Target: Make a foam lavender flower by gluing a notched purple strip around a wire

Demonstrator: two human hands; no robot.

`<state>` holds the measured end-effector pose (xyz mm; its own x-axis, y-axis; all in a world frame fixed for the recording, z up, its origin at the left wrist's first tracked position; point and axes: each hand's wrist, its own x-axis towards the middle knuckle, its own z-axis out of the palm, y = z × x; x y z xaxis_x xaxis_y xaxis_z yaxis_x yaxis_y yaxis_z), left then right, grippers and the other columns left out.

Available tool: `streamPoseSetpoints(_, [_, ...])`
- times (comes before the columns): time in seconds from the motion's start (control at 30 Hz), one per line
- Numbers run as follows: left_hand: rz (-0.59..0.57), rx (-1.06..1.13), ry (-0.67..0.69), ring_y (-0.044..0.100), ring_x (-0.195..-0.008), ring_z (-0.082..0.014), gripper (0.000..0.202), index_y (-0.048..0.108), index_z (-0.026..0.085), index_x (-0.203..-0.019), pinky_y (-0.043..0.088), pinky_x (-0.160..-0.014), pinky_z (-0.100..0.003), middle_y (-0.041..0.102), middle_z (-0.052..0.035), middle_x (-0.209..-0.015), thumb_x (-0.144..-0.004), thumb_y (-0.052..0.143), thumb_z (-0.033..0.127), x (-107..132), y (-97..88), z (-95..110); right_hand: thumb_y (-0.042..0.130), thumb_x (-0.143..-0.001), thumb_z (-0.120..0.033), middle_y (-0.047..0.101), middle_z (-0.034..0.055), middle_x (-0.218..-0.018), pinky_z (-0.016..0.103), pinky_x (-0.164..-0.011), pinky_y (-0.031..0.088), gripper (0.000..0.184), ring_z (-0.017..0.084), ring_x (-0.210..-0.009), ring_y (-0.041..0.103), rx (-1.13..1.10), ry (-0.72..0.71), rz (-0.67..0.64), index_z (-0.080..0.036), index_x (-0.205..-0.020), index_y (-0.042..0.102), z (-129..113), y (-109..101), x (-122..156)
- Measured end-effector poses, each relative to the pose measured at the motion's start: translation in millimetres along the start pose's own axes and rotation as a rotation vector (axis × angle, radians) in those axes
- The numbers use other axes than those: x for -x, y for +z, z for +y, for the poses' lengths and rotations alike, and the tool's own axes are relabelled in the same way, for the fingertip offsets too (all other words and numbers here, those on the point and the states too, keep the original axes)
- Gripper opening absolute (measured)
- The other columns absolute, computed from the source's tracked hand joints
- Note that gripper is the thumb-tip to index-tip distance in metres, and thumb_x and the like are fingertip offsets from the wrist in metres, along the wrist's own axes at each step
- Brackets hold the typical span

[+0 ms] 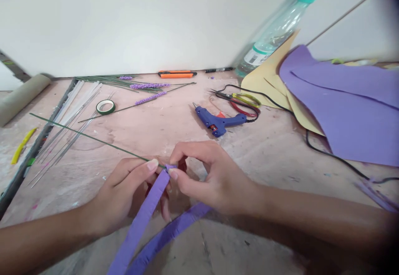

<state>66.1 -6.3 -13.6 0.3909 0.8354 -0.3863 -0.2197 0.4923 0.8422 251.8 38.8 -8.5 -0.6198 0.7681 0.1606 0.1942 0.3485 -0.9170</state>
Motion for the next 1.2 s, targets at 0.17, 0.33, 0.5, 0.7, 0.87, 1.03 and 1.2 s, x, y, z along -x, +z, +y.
streamPoseSetpoints(0.17, [-0.007,-0.038,-0.008,0.061,-0.046,-0.0161,0.046,0.073,0.013,-0.057,0.044,-0.048,-0.023,0.066,-0.0071,-0.048,-0.090,0.059,0.041,1.3,0.9,2.1,0.060,-0.080,-0.012,0.058,-0.0035,-0.064,0.019,-0.059,0.043,0.011,0.008,-0.061,0.050,-0.036,0.013,-0.005,-0.016,-0.071,0.057,-1.9,0.7,0.1])
streamPoseSetpoints(0.33, [-0.035,-0.056,0.021,0.056,-0.044,-0.0136,0.046,0.071,0.013,-0.058,0.037,-0.044,-0.021,0.067,-0.0066,-0.050,-0.092,0.056,0.041,0.5,0.0,1.8,0.060,-0.080,-0.011,0.054,-0.0045,-0.065,0.019,-0.058,0.041,0.010,0.008,-0.060,0.049,-0.088,0.015,-0.004,-0.017,-0.073,0.056,-0.7,2.4,1.1])
streamPoseSetpoints(0.5, [-0.017,-0.119,0.061,0.062,-0.049,-0.0172,0.044,0.069,0.015,-0.063,0.043,-0.049,-0.024,0.066,-0.0046,-0.049,-0.094,0.055,0.043,1.6,-3.3,-1.1,0.060,-0.083,-0.018,0.055,-0.0033,-0.070,0.022,-0.064,0.043,0.007,0.010,-0.067,0.051,-0.131,0.056,-0.050,-0.017,-0.077,0.056,-0.3,-2.3,0.8])
streamPoseSetpoints(0.7, [-0.002,-0.325,0.155,0.061,-0.057,-0.0162,0.054,0.074,0.013,-0.061,0.045,-0.059,-0.026,0.072,-0.0084,-0.062,-0.099,0.045,0.038,3.6,-10.1,-0.4,0.049,-0.095,-0.032,0.064,0.0018,-0.077,0.025,-0.068,0.045,0.023,0.014,-0.073,0.057,-0.236,0.113,-0.149,-0.016,-0.086,0.063,1.9,-10.2,-2.4])
streamPoseSetpoints(0.87, [-0.028,-0.266,0.126,0.064,-0.059,-0.0181,0.046,0.072,0.014,-0.072,0.048,-0.061,-0.027,0.073,-0.0068,-0.064,-0.100,0.047,0.040,1.6,-11.5,-2.8,0.053,-0.098,-0.034,0.060,-0.0010,-0.064,0.023,-0.057,0.040,0.033,0.011,-0.060,0.055,-0.138,0.134,-0.186,-0.016,-0.071,0.060,0.4,-7.2,-2.8])
streamPoseSetpoints(1.03, [-0.029,-0.018,0.049,0.061,-0.051,-0.0152,0.043,0.072,0.013,-0.067,0.045,-0.051,-0.022,0.070,-0.0067,-0.057,-0.097,0.050,0.034,0.1,-4.9,-2.7,0.058,-0.094,-0.025,0.064,-0.0008,-0.066,0.021,-0.059,0.043,0.021,0.010,-0.061,0.056,-0.019,0.046,-0.098,-0.013,-0.081,0.070,1.2,-3.3,-1.1])
streamPoseSetpoints(1.2, [-0.065,0.041,0.020,0.063,-0.053,-0.0151,0.048,0.073,0.012,-0.060,0.047,-0.052,-0.022,0.069,-0.0077,-0.056,-0.097,0.050,0.033,0.8,-2.4,-0.3,0.060,-0.090,-0.018,0.065,-0.0007,-0.069,0.020,-0.061,0.046,0.014,0.009,-0.063,0.056,0.036,0.096,-0.068,-0.014,-0.080,0.070,-9.8,-2.4,0.5])
